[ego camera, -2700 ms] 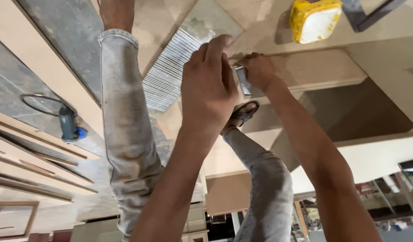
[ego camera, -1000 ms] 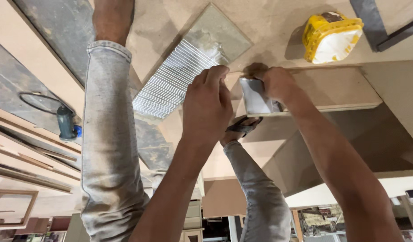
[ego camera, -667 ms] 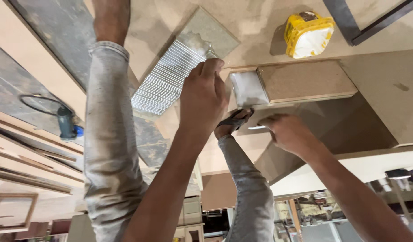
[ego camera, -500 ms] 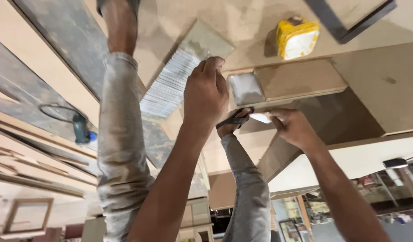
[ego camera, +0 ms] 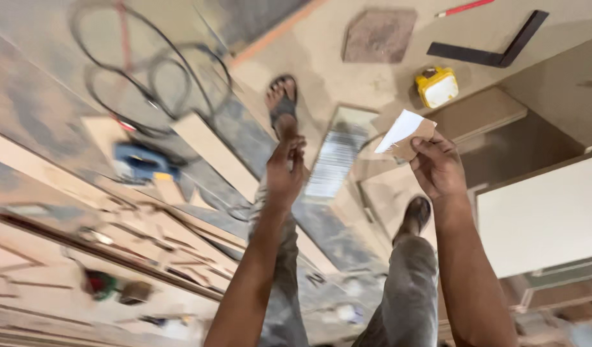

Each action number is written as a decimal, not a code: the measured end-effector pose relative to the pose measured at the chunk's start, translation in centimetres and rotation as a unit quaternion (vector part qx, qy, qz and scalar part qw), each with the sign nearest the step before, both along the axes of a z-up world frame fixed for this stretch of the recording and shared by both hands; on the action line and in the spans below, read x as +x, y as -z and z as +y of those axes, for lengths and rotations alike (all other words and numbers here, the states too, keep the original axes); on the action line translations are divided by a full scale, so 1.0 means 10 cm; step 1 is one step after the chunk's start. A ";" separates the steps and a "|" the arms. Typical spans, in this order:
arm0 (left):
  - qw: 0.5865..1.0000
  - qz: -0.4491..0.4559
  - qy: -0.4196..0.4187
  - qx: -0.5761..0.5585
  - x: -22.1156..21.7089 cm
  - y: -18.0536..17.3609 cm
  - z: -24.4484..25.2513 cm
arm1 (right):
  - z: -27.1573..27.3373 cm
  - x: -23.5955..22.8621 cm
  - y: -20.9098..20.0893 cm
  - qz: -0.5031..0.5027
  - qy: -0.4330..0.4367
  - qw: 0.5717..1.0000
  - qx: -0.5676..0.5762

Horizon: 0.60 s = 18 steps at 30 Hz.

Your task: The person applies adhesive to a slatted wood piece using a small cardboard spreader and a larger container of glue, then adheres it to the edge of a curved furniture component.

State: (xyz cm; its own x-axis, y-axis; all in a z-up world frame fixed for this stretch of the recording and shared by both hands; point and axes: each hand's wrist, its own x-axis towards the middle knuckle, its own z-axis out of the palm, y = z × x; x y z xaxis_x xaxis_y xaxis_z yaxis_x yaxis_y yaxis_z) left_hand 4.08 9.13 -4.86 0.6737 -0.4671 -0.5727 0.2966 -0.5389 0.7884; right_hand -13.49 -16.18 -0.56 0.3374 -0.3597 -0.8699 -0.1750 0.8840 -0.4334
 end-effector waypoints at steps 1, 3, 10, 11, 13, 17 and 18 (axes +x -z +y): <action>1.000 0.000 0.020 0.009 0.15 -0.11 0.08 | 0.08 0.02 -0.04 -0.002 0.019 1.000 -0.005; 0.999 -0.008 0.051 0.013 0.40 -0.26 0.15 | 0.25 -0.01 0.01 -0.015 0.055 0.998 -0.029; 0.982 -0.004 0.186 0.030 0.86 -0.61 0.10 | 1.21 -0.08 -0.02 -0.032 0.148 0.984 -0.097; 0.978 -0.012 0.206 0.014 0.92 -0.63 0.07 | 1.33 0.03 -0.04 -0.009 0.196 0.978 -0.071; 0.966 -0.002 0.258 0.021 1.00 -0.64 0.00 | 1.46 0.09 -0.07 0.005 0.295 0.955 -0.039; 0.921 -0.036 0.384 -0.053 1.09 -0.53 -0.32 | 1.92 -0.22 0.03 -0.018 0.463 0.885 -0.048; 0.910 -0.036 0.412 -0.022 1.05 -0.50 -0.45 | 2.04 -0.33 0.12 -0.021 0.497 0.865 -0.062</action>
